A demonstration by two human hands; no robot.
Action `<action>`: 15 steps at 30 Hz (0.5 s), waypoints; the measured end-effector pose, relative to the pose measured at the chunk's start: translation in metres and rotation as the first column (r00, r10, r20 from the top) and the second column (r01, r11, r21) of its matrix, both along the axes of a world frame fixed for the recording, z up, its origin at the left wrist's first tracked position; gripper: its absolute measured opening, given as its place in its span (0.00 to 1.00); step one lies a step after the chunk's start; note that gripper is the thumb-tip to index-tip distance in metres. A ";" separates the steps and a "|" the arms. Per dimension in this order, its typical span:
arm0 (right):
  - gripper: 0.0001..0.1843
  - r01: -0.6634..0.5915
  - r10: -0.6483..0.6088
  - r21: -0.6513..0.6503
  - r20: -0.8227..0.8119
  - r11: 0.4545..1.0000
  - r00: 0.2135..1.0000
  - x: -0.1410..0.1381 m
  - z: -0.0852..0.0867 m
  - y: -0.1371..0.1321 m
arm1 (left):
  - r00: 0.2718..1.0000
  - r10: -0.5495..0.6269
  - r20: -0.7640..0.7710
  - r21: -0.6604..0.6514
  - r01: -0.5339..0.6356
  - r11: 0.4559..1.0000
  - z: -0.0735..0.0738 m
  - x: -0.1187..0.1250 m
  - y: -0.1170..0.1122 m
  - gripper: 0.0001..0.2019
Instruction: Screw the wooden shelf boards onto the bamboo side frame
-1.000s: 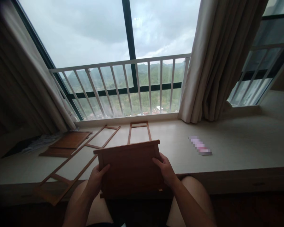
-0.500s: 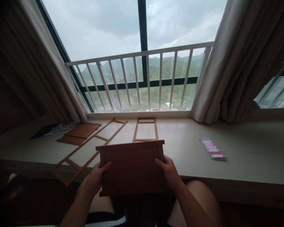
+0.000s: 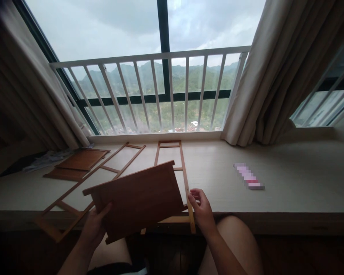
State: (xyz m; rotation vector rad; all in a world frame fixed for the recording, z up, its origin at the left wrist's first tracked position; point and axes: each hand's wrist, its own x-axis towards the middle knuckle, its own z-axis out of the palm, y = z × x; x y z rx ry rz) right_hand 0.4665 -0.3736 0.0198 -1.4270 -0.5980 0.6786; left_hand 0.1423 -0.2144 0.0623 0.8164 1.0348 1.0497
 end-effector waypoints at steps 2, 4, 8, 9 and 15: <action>0.31 0.296 -0.294 -0.068 0.035 0.953 0.955 0.000 -0.021 -0.015 | 0.993 0.109 0.039 0.006 -0.110 0.994 0.001 -0.007 0.005 0.24; 0.36 0.424 -0.437 -0.142 -0.075 0.894 0.896 -0.006 -0.043 -0.032 | 0.978 0.202 0.057 0.013 -0.203 0.979 0.004 -0.011 0.010 0.24; 0.40 0.151 -0.258 -0.227 -0.582 0.962 0.771 -0.032 -0.072 -0.052 | 0.957 0.287 0.031 0.025 -0.288 0.957 0.011 -0.019 0.018 0.22; 0.40 0.044 -0.172 -0.198 -0.689 0.979 0.704 -0.037 -0.075 -0.052 | 0.954 0.297 0.023 0.030 -0.298 0.954 0.012 -0.020 0.020 0.22; 0.24 -0.096 0.012 -0.051 -0.824 0.994 0.566 -0.047 -0.078 -0.037 | 0.944 0.331 -0.005 0.038 -0.331 0.943 0.013 -0.025 0.025 0.24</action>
